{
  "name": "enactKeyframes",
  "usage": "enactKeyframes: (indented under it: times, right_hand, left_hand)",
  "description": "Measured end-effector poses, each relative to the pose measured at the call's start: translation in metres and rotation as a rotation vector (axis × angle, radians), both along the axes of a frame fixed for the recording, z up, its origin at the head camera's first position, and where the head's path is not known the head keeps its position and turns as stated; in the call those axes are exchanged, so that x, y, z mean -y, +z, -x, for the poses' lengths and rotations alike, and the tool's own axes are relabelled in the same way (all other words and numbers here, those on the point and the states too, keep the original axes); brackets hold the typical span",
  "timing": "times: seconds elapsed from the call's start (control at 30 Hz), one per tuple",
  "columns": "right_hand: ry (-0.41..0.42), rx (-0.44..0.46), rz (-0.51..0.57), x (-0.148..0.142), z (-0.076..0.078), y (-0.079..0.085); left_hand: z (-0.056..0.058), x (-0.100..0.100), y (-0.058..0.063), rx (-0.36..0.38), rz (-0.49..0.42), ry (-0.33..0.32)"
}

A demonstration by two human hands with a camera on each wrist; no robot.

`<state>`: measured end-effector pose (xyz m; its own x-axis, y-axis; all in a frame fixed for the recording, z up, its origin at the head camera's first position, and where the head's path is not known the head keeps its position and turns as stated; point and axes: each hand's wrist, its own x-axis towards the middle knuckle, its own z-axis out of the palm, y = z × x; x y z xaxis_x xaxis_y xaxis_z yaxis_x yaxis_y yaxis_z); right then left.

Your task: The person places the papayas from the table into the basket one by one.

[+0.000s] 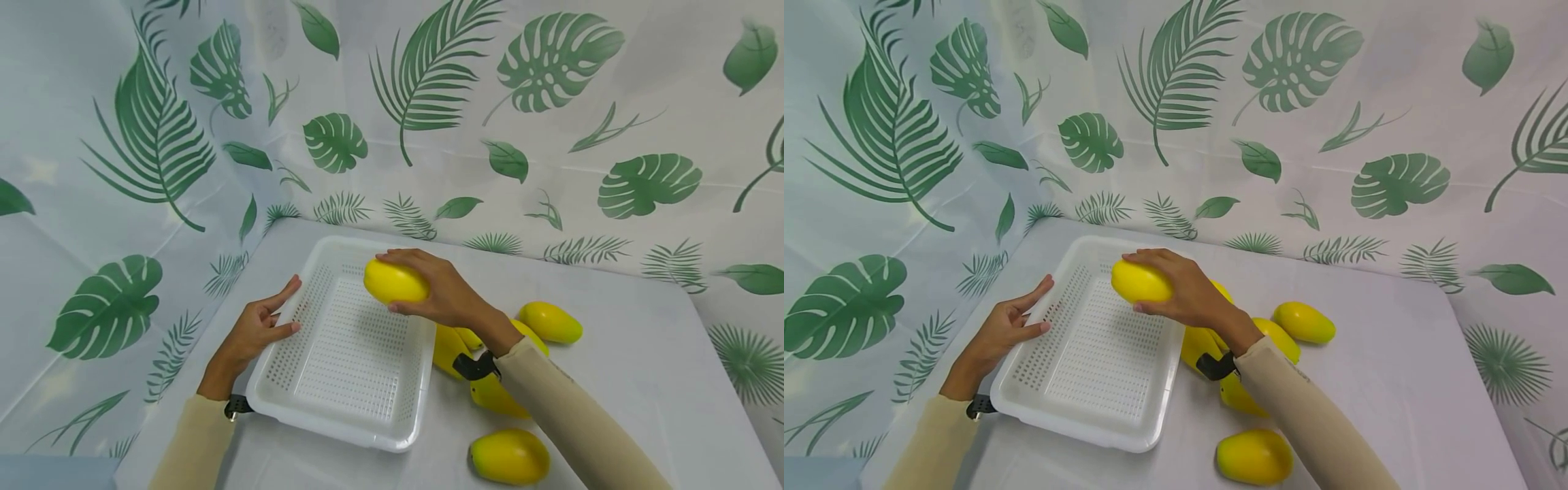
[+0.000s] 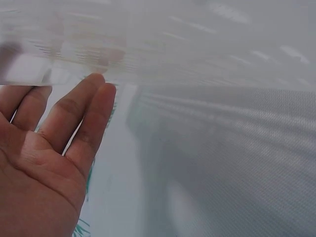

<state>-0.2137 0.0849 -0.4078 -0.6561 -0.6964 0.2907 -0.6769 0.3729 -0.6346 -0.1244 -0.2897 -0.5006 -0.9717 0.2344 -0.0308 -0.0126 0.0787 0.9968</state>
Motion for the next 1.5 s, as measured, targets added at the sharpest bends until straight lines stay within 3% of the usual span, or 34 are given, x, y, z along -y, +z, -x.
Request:
enactKeyframes:
  times: [0.33,1.13,1.5]
  right_hand:
    - [0.009,0.110,0.012,0.006,0.013,-0.012]
    - [0.051,0.113,0.010,0.023,0.031,-0.026]
    - [0.018,0.147,-0.019,0.024,0.042,-0.037]
  left_hand:
    - [0.000,-0.002,0.001,0.007,0.020,0.014]
    - [-0.001,-0.001,0.002,0.006,0.018,0.014]
    - [-0.001,-0.001,0.001,-0.001,0.017,0.010]
